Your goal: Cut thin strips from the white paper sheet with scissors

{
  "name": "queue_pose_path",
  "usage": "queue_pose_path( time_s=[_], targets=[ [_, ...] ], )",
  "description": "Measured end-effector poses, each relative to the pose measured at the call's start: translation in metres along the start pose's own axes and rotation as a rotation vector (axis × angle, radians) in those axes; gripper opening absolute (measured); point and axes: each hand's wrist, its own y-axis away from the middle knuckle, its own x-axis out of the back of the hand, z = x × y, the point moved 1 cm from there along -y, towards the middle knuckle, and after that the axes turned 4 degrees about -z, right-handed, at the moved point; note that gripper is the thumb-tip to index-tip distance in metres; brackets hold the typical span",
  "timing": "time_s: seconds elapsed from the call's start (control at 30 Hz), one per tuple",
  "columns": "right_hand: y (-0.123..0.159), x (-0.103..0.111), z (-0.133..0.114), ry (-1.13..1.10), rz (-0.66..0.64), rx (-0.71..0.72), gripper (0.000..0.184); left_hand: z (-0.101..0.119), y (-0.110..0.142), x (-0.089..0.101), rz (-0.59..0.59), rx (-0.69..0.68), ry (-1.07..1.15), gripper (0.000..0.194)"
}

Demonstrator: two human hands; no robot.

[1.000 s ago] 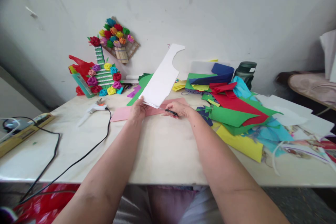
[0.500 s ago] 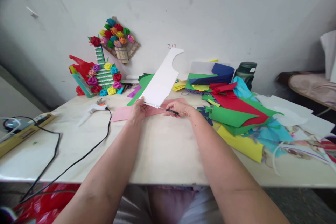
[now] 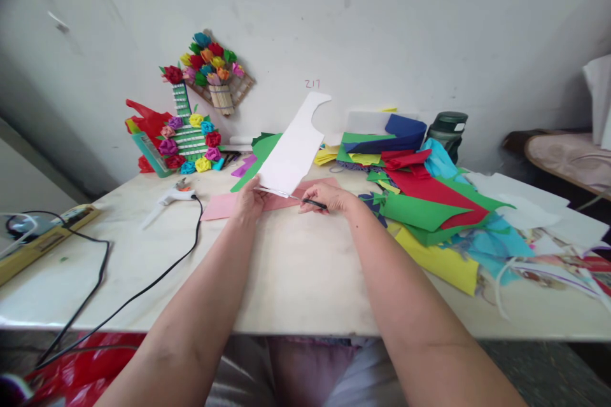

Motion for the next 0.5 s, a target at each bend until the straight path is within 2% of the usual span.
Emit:
queue_pose_path(
  time_s=[0.27,0.5],
  targets=[
    [0.0017,-0.0009,-0.0002,0.065,-0.032,0.002,0.038,0.003,0.0046,-0.0021,-0.012,-0.011,-0.059,0.007],
    [0.0056,-0.002,-0.0024,0.036,-0.076,0.006,0.038,0.004,0.0057,-0.0024,-0.016,-0.018,-0.066,0.006]
  ],
)
